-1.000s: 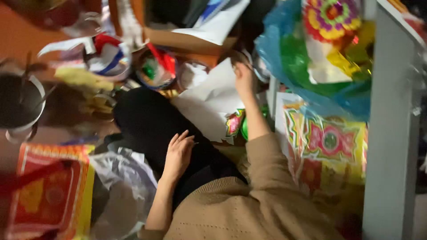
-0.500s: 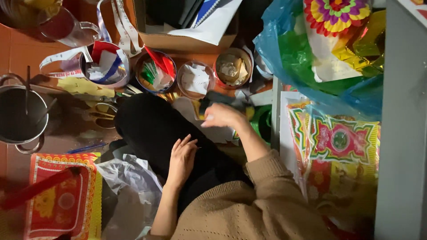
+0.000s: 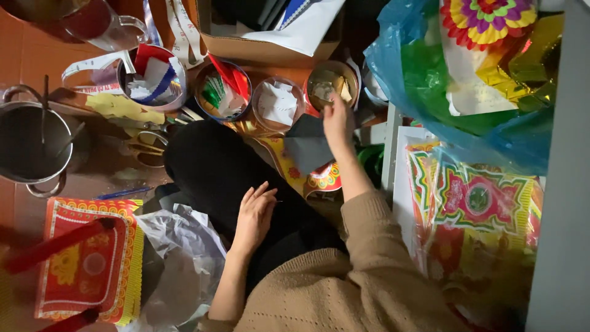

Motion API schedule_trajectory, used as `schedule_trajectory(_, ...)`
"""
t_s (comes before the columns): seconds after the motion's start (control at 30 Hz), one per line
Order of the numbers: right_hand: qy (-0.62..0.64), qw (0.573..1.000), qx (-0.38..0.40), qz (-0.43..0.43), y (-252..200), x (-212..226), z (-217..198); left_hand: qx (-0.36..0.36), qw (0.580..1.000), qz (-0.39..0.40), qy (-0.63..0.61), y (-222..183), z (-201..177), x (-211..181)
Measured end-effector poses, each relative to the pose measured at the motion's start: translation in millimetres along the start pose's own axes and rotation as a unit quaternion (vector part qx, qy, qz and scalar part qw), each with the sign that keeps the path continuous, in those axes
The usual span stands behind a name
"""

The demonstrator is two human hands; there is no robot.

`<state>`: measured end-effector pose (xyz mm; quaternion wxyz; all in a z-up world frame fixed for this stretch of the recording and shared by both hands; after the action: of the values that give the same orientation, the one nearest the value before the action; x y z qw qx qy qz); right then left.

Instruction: Decorating a traditional red paper horse with gold and green paper elements using glue and a brush.

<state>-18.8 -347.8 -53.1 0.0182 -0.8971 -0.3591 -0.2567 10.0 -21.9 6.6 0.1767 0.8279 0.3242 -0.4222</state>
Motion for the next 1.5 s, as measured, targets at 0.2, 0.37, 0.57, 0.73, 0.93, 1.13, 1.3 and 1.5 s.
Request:
schedule_trajectory(0.2,-0.179,0.979,0.089,0.033,24.6,-72.4,49.2,-0.009,1.000,0.009,-0.021,-0.6,-1.2,0.9)
schedule_trajectory(0.37,-0.147,0.988,0.052,0.005,19.0,-71.6,48.8,-0.008,1.000,0.012,-0.021,-1.2,-1.0,3.6)
schedule_trajectory(0.57,-0.002,0.987,-0.131,-0.089,-27.7,-14.8,13.7,-0.004,1.000,0.012,-0.018,-0.6,-2.0,1.8)
schedule_trajectory(0.73,0.016,0.970,-0.138,-0.198,-45.8,17.1,38.7,0.005,1.000,0.016,-0.015,-1.6,-2.8,1.3)
schedule_trajectory(0.93,0.014,0.973,-0.041,-0.227,-41.2,31.9,78.1,0.001,1.000,0.015,-0.005,-0.6,-5.1,-3.7)
schedule_trajectory(1.13,0.054,0.974,-0.073,-0.208,-19.8,8.1,84.1,-0.001,1.000,0.016,-0.003,0.5,-3.6,-3.6)
schedule_trajectory(1.3,-0.140,0.979,0.144,-0.027,38.1,-93.3,81.4,-0.001,1.000,0.018,-0.005,1.4,-5.0,-4.5)
schedule_trajectory(1.5,-0.043,0.956,0.281,0.073,64.1,-42.4,59.9,-0.009,1.000,0.015,-0.004,1.8,0.5,0.9)
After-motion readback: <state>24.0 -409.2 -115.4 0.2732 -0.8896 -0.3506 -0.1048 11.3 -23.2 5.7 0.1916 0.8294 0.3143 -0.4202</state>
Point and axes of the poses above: each hand's wrist, its own y-axis towards the middle knuckle, its own z-axis out of the palm, x = y × z, the point moved 2 cm from there along y, towards the middle knuckle, and after that the axes turned 13 degrees about -z, right-handed, at the moved point
